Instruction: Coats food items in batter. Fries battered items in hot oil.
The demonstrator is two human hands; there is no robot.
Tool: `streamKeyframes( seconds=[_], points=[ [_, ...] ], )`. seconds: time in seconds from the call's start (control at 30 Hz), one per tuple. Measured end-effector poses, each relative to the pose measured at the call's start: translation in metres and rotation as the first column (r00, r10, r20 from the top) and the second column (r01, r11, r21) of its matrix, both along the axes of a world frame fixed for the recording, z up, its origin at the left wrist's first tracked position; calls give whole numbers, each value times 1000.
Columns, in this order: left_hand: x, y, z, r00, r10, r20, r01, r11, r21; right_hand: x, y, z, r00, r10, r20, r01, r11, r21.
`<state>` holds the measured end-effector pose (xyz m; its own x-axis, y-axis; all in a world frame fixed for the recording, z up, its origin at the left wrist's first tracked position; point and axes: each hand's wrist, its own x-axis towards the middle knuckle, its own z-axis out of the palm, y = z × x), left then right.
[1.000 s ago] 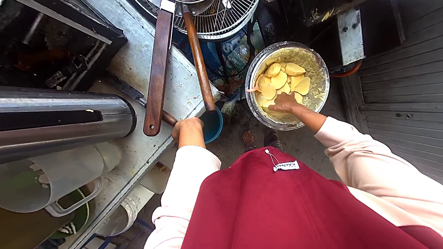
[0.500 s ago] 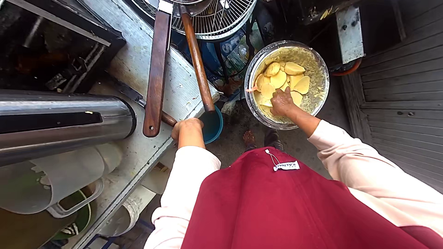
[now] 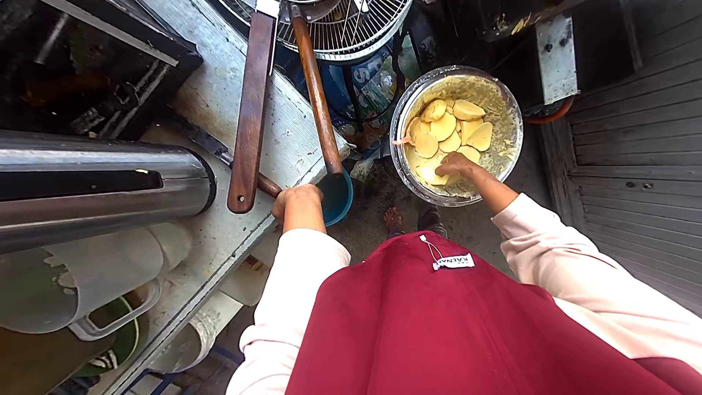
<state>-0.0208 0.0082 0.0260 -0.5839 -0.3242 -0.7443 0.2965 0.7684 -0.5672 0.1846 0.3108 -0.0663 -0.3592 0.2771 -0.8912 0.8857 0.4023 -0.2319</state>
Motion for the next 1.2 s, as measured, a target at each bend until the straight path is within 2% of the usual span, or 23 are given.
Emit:
streamKeyframes(
  seconds=[0.07, 0.3, 0.5, 0.6, 0.73, 0.93, 1.1, 1.2],
  points=[
    [0, 0, 2, 1000, 5, -5, -5, 1000, -1, 10, 3, -1, 995, -92, -49, 89, 993, -72],
    [2, 1, 5, 1000, -19, 7, 19, 1000, 21, 15, 1, 6, 983, -151, -105, 136, 981, -138],
    [2, 0, 4, 1000, -19, -6, 19, 1000, 6, 26, 14, 33, 949, -236, -211, 187, 955, -231],
    [1, -1, 1, 1000, -14, -8, 14, 1000, 4, 32, 16, 25, 902, -318, -293, 219, 919, -327],
    [2, 0, 1, 1000, -8, -21, 8, 1000, 1, 26, -7, 24, 831, -473, -294, 324, 840, -435],
    [1, 0, 4, 1000, -17, -14, 17, 1000, 18, 8, -27, 17, 815, -487, -315, 319, 830, -458],
    [4, -1, 10, 999, -37, 15, 36, 998, 56, 10, -27, 31, 749, -597, -287, 332, 713, -617],
    [11, -15, 11, 997, -76, -4, 75, 981, 180, 12, -21, 54, 664, -673, -326, 358, 669, -651]
  ],
)
